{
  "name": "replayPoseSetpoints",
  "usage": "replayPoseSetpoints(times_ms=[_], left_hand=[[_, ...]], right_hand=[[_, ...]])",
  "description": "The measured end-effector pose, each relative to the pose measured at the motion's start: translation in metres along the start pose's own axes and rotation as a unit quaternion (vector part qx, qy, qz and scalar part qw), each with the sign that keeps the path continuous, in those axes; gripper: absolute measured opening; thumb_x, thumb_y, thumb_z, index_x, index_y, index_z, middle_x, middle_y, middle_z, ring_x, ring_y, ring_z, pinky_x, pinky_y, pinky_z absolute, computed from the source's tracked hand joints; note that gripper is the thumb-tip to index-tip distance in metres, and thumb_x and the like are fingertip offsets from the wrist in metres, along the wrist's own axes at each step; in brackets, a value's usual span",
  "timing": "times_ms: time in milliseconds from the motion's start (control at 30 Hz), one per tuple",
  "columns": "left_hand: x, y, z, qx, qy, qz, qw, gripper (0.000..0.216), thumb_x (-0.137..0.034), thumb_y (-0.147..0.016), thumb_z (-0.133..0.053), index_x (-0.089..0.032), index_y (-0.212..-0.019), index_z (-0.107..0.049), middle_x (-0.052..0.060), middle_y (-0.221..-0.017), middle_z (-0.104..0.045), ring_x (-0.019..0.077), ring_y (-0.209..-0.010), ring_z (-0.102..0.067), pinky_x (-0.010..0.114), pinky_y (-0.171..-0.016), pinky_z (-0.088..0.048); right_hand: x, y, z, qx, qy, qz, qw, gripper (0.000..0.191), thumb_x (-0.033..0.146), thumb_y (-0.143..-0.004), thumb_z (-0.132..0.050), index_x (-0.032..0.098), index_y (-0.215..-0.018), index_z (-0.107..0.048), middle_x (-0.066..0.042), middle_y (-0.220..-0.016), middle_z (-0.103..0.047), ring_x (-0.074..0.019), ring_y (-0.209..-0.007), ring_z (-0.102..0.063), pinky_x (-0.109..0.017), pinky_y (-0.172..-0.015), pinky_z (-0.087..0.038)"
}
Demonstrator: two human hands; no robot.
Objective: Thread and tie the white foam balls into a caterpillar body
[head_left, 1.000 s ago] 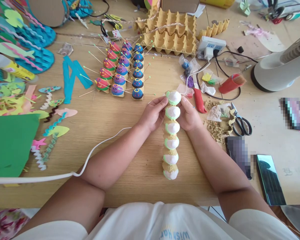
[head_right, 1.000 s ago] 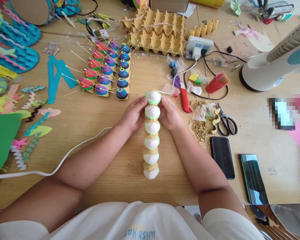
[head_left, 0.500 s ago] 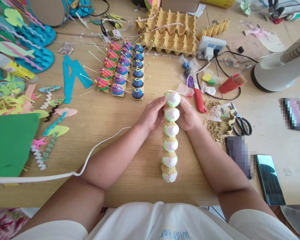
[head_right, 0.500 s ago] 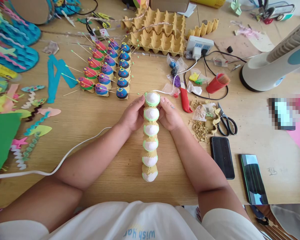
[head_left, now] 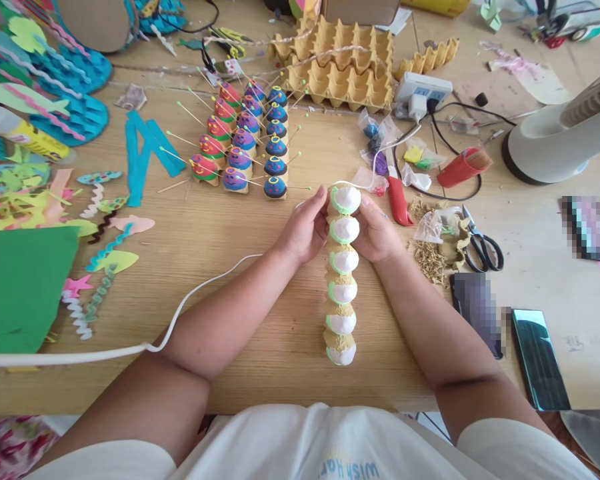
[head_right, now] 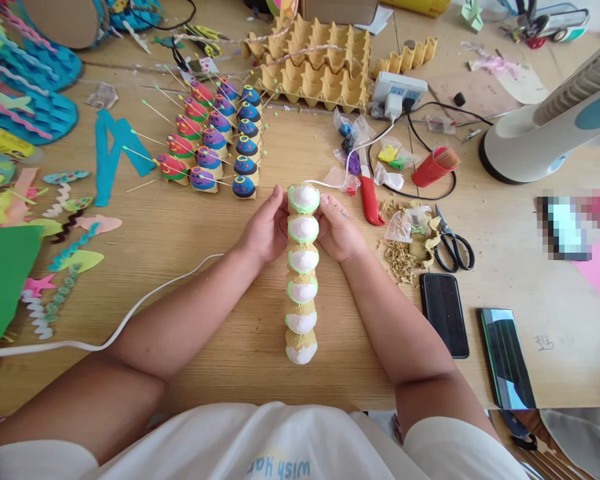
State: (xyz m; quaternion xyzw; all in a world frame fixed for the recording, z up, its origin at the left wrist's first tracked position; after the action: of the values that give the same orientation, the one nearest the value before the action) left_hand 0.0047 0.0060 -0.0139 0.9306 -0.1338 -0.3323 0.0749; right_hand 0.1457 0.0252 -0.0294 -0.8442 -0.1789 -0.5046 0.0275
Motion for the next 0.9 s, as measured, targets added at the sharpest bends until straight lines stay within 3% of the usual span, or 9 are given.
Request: replayPoseSetpoints(times_ms=[133,267,500,767,900], left_hand=[[0.0018,-0.0008,0.0026,-0.038,-0.017,-0.021,0.999,0.023,-0.039,-0.1,-0.081,-0.02,-0.089,-0.078,0.005,-0.089,-0.082,0.0269,-0.109,-0.082,0.034,-0.091,-0.063],[0.0003,-0.0001,0.0032,-0.068,-0.011,0.005,0.998,0.02,-0.037,-0.102,-0.078,-0.022,-0.089,-0.078,0.005,-0.091,-0.082,0.0267,-0.105,-0.082,0.033,-0.086,-0.062],[-0.0007,0.0017,0.0004,-0.034,-0.01,-0.01,0.999,0.035,-0.051,-0.101,-0.078,-0.017,-0.091,-0.077,0.007,-0.089,-0.082,0.0284,-0.104,-0.083,0.037,-0.09,-0.063],[0.0026,-0.0002,0.0035,-0.068,-0.03,-0.054,0.996,0.022,-0.032,-0.103,-0.074,-0.019,-0.085,-0.076,0.001,-0.074,-0.074,0.0186,-0.08,-0.076,0.031,-0.08,-0.056],[0.0024,-0.0011,0.0037,-0.088,-0.022,-0.06,0.994,0.026,-0.033,-0.102,-0.075,-0.019,-0.08,-0.074,0.0,-0.075,-0.074,0.0167,-0.075,-0.072,0.031,-0.078,-0.055]], right_hand=[[-0.003,-0.0007,0.0042,0.001,0.006,-0.002,1.0,0.045,0.068,-0.086,-0.087,0.03,-0.095,-0.066,-0.002,-0.094,-0.079,-0.0275,-0.113,-0.075,-0.047,-0.1,-0.065],[-0.0058,-0.001,0.0072,0.007,0.001,0.002,1.0,0.046,0.068,-0.082,-0.091,0.03,-0.094,-0.068,0.0,-0.091,-0.077,-0.0258,-0.104,-0.075,-0.045,-0.097,-0.065],[-0.005,-0.0011,0.0075,0.013,-0.002,0.001,1.0,0.042,0.066,-0.087,-0.088,0.03,-0.097,-0.069,-0.001,-0.093,-0.078,-0.0258,-0.107,-0.075,-0.046,-0.099,-0.065],[-0.0073,-0.0006,0.0087,0.005,-0.004,-0.001,1.0,0.044,0.065,-0.085,-0.091,0.03,-0.094,-0.067,0.0,-0.091,-0.077,-0.0249,-0.103,-0.075,-0.045,-0.096,-0.066],[-0.007,0.0003,0.008,0.006,0.001,-0.001,1.0,0.046,0.066,-0.083,-0.092,0.03,-0.093,-0.065,0.001,-0.087,-0.072,-0.0242,-0.098,-0.072,-0.044,-0.093,-0.065]])
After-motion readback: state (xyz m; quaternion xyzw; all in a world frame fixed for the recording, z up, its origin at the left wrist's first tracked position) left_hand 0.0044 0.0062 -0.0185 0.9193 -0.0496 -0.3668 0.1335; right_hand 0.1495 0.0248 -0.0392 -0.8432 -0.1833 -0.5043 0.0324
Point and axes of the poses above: each hand's wrist, its own y-axis away from the middle knuckle, its own z-axis out of the back of the hand, x = y × z, the point moved 1 cm from there along -y, towards the middle knuckle
